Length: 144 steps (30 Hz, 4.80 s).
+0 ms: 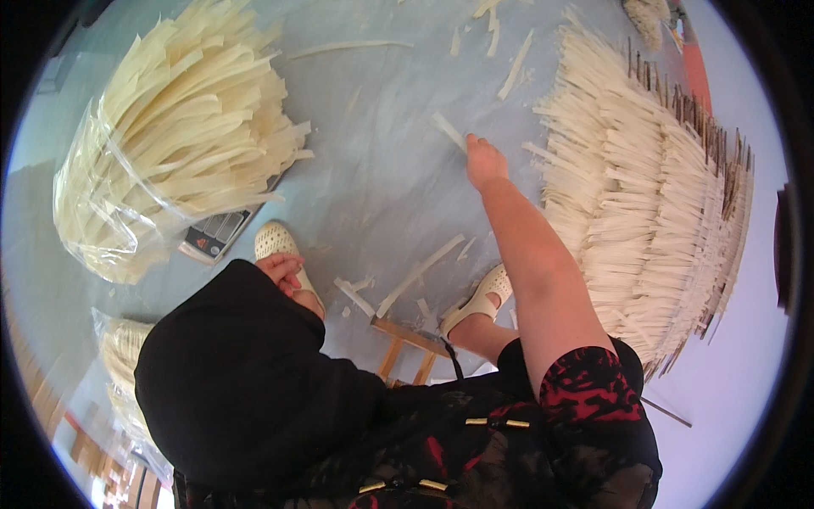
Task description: The person gathers long white strips from a large pile on the floor, organizes them into bundles, and places the bundles into plastic bags, occasionally using a scale to weigh them.
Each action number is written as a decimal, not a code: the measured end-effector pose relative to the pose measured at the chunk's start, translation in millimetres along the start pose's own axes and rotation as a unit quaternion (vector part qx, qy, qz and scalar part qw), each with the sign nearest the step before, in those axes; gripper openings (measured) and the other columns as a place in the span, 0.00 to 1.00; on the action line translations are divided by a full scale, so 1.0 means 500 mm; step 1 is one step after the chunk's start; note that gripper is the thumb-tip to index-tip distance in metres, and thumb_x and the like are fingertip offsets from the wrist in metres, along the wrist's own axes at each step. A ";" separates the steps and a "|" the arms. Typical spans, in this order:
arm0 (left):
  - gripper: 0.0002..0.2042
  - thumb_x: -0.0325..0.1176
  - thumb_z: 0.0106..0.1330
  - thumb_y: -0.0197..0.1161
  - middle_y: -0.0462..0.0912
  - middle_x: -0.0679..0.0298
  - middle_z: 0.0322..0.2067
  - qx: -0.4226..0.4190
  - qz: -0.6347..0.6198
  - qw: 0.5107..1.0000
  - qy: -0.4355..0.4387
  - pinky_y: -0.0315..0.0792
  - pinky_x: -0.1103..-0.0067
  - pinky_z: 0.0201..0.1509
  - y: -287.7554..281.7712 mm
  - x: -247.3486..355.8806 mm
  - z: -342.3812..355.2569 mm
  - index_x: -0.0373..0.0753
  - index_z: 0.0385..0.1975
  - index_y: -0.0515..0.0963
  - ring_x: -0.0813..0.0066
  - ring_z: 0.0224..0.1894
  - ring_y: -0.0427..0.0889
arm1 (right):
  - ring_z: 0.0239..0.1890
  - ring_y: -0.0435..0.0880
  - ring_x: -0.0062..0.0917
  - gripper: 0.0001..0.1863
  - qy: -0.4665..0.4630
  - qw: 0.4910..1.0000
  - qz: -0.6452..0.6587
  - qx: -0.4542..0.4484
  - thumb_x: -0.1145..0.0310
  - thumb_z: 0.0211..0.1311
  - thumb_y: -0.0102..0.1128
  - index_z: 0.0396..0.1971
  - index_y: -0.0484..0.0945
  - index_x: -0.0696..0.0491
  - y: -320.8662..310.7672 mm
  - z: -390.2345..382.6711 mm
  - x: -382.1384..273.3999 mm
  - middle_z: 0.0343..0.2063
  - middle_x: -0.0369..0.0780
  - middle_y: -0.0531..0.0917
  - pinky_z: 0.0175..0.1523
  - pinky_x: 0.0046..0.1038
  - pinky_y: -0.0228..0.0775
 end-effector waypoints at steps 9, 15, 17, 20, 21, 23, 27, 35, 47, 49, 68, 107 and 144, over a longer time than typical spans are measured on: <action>0.13 0.36 0.71 0.55 0.79 0.67 0.21 0.008 -0.018 1.000 -0.015 0.66 0.86 0.17 0.002 0.014 -0.021 0.41 0.52 0.77 0.83 0.13 0.72 | 0.39 0.82 0.36 0.12 -0.370 0.926 0.009 -0.070 0.71 0.53 0.55 0.40 0.74 0.50 0.032 -0.289 -0.220 0.34 0.42 0.79 0.43 0.38 0.74; 0.14 0.37 0.71 0.55 0.80 0.68 0.22 -0.014 0.007 1.000 0.021 0.68 0.86 0.20 -0.003 0.015 0.005 0.44 0.54 0.77 0.84 0.17 0.73 | 0.42 0.81 0.34 0.10 -0.462 0.881 -0.061 -0.081 0.69 0.56 0.53 0.38 0.77 0.51 0.130 -0.477 -0.259 0.35 0.41 0.78 0.44 0.36 0.71; 0.15 0.38 0.71 0.56 0.80 0.68 0.23 -0.010 0.009 0.999 0.033 0.69 0.86 0.21 -0.001 0.005 -0.003 0.44 0.54 0.76 0.84 0.18 0.73 | 0.43 0.80 0.36 0.10 -0.450 0.882 -0.036 -0.139 0.70 0.55 0.54 0.37 0.78 0.52 0.146 -0.486 -0.256 0.35 0.41 0.80 0.46 0.34 0.69; 0.17 0.39 0.69 0.59 0.80 0.69 0.25 -0.026 0.076 0.981 0.179 0.70 0.85 0.25 -0.024 0.011 0.015 0.45 0.56 0.76 0.85 0.20 0.74 | 0.45 0.78 0.33 0.07 -0.428 0.897 0.009 -0.109 0.71 0.56 0.53 0.36 0.75 0.49 0.133 -0.457 -0.235 0.36 0.41 0.80 0.47 0.35 0.68; 0.18 0.39 0.68 0.60 0.80 0.69 0.26 -0.056 0.133 0.948 0.282 0.70 0.85 0.27 -0.030 0.015 0.012 0.46 0.57 0.75 0.85 0.22 0.74 | 0.42 0.80 0.34 0.08 -0.395 0.907 0.022 -0.141 0.71 0.57 0.54 0.37 0.75 0.50 0.123 -0.435 -0.227 0.35 0.42 0.81 0.46 0.36 0.69; 0.20 0.38 0.68 0.61 0.81 0.67 0.30 -0.088 0.067 0.984 0.138 0.71 0.82 0.32 0.031 0.050 0.017 0.44 0.59 0.73 0.81 0.28 0.77 | 0.39 0.81 0.35 0.08 -0.359 0.919 0.024 -0.161 0.71 0.57 0.56 0.38 0.74 0.51 0.033 -0.398 -0.251 0.33 0.42 0.82 0.44 0.36 0.70; 0.21 0.40 0.68 0.61 0.77 0.70 0.30 -0.153 0.014 0.951 0.267 0.70 0.81 0.35 0.105 0.211 -0.093 0.46 0.60 0.72 0.78 0.29 0.73 | 0.35 0.81 0.46 0.10 -0.282 0.909 0.270 -0.147 0.67 0.62 0.54 0.42 0.71 0.52 -0.152 -0.346 -0.362 0.34 0.48 0.81 0.38 0.41 0.72; 0.14 0.38 0.66 0.64 0.76 0.70 0.25 -0.136 -0.017 0.960 0.242 0.67 0.84 0.30 0.082 0.359 -0.330 0.40 0.47 0.79 0.85 0.26 0.72 | 0.34 0.81 0.46 0.12 -0.393 0.859 0.288 -0.158 0.65 0.67 0.52 0.47 0.68 0.54 -0.323 -0.399 -0.540 0.32 0.49 0.80 0.38 0.41 0.73; 0.20 0.33 0.61 0.67 0.74 0.69 0.30 0.528 0.194 0.627 0.538 0.70 0.83 0.31 -0.099 0.488 -0.553 0.42 0.53 0.75 0.82 0.28 0.75 | 0.24 0.73 0.13 0.15 -0.300 0.831 0.457 -0.099 0.71 0.69 0.53 0.53 0.77 0.55 -0.530 -0.245 -0.535 0.24 0.33 0.77 0.28 0.18 0.68; 0.19 0.33 0.58 0.67 0.74 0.64 0.32 0.635 0.241 0.538 0.500 0.73 0.78 0.32 -0.110 0.486 -0.560 0.44 0.50 0.75 0.72 0.27 0.76 | 0.23 0.75 0.19 0.15 -0.294 0.861 0.402 -0.099 0.68 0.68 0.53 0.52 0.77 0.52 -0.530 -0.224 -0.559 0.22 0.36 0.78 0.30 0.21 0.69; 0.16 0.28 0.63 0.61 0.78 0.61 0.32 0.558 0.195 0.608 0.530 0.75 0.77 0.33 -0.143 0.498 -0.514 0.40 0.51 0.76 0.70 0.29 0.79 | 0.38 0.82 0.41 0.15 -0.470 0.848 0.209 0.124 0.68 0.61 0.58 0.48 0.79 0.51 -0.571 -0.219 -0.815 0.36 0.44 0.84 0.43 0.34 0.73; 0.19 0.42 0.68 0.58 0.80 0.61 0.49 0.143 0.215 0.920 0.296 0.69 0.71 0.57 0.048 -0.001 -0.261 0.36 0.53 0.76 0.68 0.52 0.77 | 0.39 0.84 0.31 0.08 -0.204 0.953 0.137 0.176 0.76 0.62 0.59 0.40 0.81 0.59 -0.614 -0.522 -0.036 0.36 0.46 0.84 0.47 0.27 0.74; 0.19 0.40 0.70 0.56 0.77 0.69 0.55 -0.202 0.473 0.710 0.482 0.66 0.77 0.60 1.056 0.583 -0.615 0.45 0.59 0.73 0.77 0.56 0.75 | 0.45 0.83 0.39 0.23 0.356 0.772 0.524 0.047 0.55 0.54 0.61 0.46 0.81 0.53 0.390 -1.200 0.509 0.40 0.47 0.85 0.53 0.34 0.73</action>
Point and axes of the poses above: each hand's wrist, its own z-axis towards the middle knuckle, its own y-axis out of the palm, x = y × z, the point moved 9 cm from there along z, towards the middle knuckle
